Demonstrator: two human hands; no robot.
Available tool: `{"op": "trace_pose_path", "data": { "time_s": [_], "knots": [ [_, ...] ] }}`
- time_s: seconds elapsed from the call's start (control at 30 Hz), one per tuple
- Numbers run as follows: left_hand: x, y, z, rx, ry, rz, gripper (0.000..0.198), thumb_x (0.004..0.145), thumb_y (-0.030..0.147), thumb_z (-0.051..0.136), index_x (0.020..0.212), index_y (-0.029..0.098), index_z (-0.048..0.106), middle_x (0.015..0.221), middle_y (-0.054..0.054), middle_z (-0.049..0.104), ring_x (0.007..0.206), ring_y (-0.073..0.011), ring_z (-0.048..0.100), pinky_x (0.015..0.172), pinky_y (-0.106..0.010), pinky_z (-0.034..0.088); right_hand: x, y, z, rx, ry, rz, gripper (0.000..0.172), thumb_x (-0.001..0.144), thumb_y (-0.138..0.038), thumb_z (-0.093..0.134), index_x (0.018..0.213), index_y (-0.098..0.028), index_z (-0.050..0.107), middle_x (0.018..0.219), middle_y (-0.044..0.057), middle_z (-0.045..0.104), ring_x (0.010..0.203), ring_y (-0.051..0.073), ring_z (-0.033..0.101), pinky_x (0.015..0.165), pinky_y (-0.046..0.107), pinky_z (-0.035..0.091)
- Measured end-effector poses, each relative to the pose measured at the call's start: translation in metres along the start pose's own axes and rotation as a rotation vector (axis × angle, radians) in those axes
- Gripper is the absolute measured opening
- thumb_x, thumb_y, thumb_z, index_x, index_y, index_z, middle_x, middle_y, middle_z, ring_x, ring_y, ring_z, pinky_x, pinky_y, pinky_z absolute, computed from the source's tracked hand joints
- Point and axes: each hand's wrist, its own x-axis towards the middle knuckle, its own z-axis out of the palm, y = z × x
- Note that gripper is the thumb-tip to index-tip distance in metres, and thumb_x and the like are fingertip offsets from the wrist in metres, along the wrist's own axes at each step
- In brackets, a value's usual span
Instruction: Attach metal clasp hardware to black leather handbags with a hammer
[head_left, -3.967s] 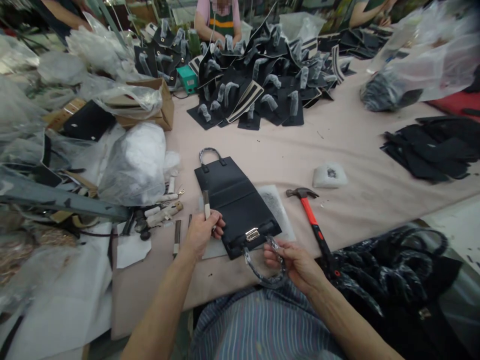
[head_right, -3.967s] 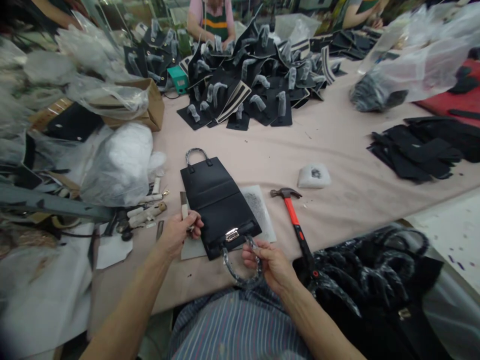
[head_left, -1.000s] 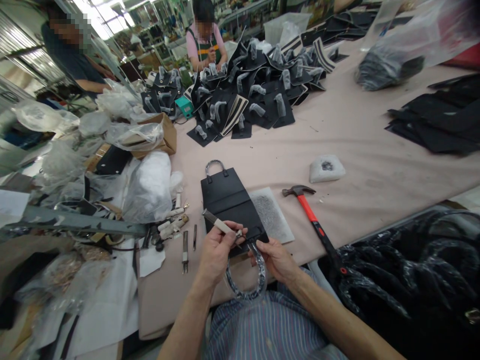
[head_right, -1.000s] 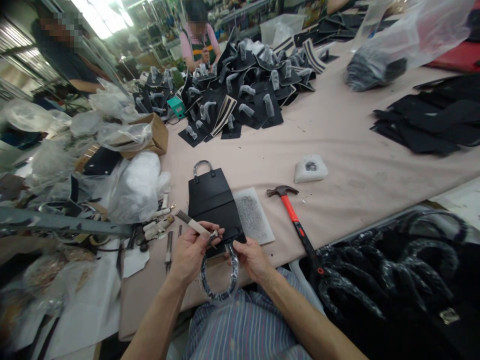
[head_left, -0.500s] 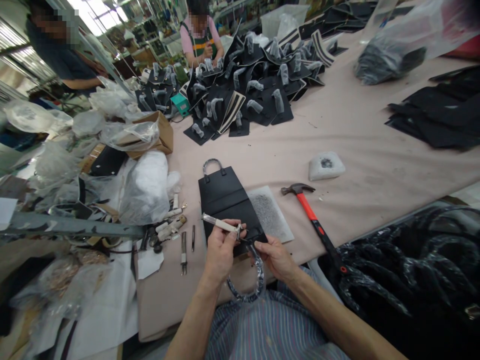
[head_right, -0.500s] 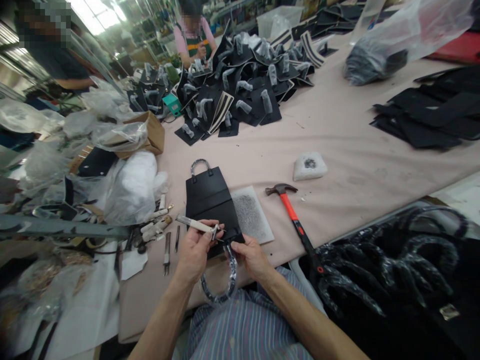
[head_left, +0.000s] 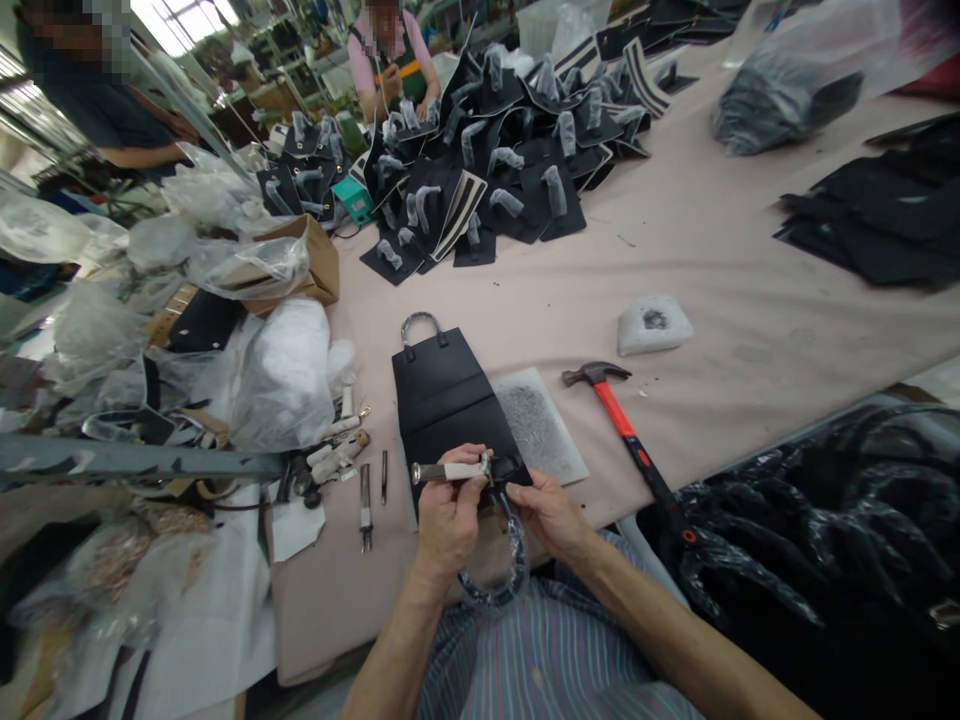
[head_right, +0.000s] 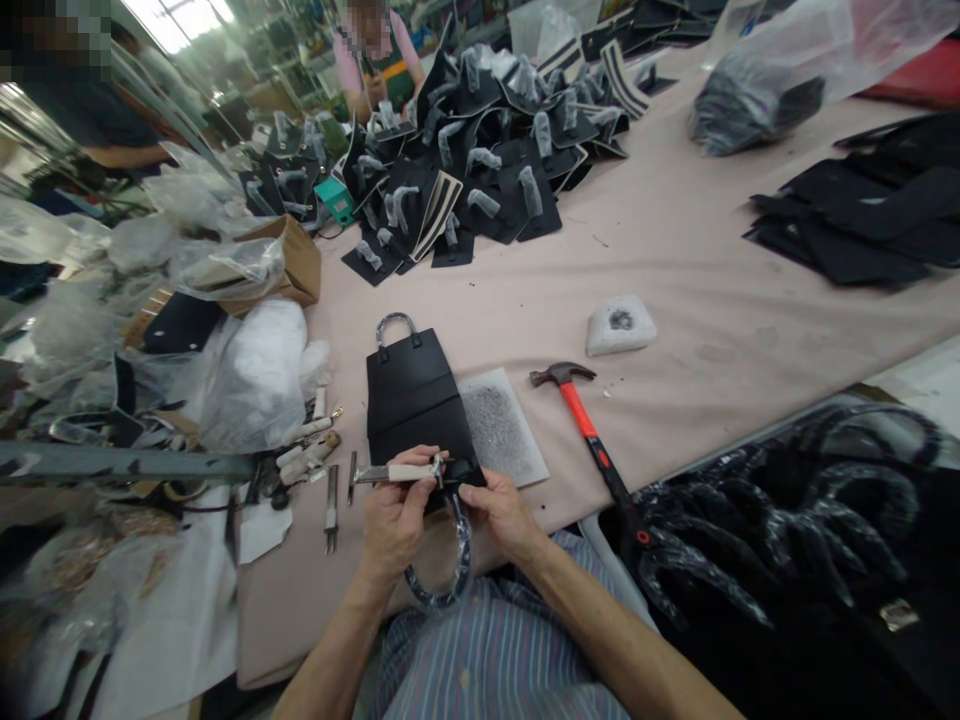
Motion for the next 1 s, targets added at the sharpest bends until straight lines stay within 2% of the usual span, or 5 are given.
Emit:
{"op": "trace_pose_path", "data": {
  "time_s": [0.4,0.57,0.8,1.0],
  "knots": [
    [0.001,0.0,0.001,-0.007,0.018,-0.009,0.011,0.087,0.023,0.071,0.097,0.02,0.069,0.112,-0.01,0.071,0.107,-0.026,0.069,0.102,-0.045,0.051,0.002,0.003,-0.002,-0.001,-0.018,0.004,0.032,0.067,-0.037,0.087,0.089,-0.017,0.073,0.067,0.001,0.07,0.055,0.013,0.058,0.059,0.028,0.047],
    [0.002,-0.001,0.0,0.066,0.0,0.059,0.009,0.09,0.02,0.066,0.098,0.021,0.067,0.111,-0.01,0.071,0.107,-0.0253,0.069,0.102,-0.044,0.051,0.002,0.004,-0.002,-0.007,-0.014,-0.006,0.034,0.067,-0.037,0.087,0.091,-0.017,0.074,0.07,0.0,0.07,0.056,0.012,0.056,0.06,0.027,0.047],
    [0.0,-0.005,0.002,0.109,0.005,0.087,0.01,0.089,0.018,0.064,0.098,0.021,0.067,0.112,-0.01,0.071,0.107,-0.0252,0.068,0.101,-0.043,0.052,0.002,0.009,-0.007,-0.036,-0.003,-0.023,0.036,0.067,-0.037,0.086,0.095,-0.017,0.075,0.079,0.003,0.073,0.068,0.015,0.063,0.067,0.027,0.048],
    [-0.004,-0.009,0.005,0.156,0.011,0.154,0.011,0.088,0.014,0.063,0.095,0.022,0.067,0.109,-0.008,0.071,0.107,-0.024,0.067,0.101,-0.043,0.052,0.0,0.009,-0.009,-0.049,-0.007,-0.016,0.043,0.073,-0.037,0.083,0.111,-0.02,0.072,0.085,0.002,0.073,0.06,0.014,0.06,0.059,0.029,0.051]
  ]
}}
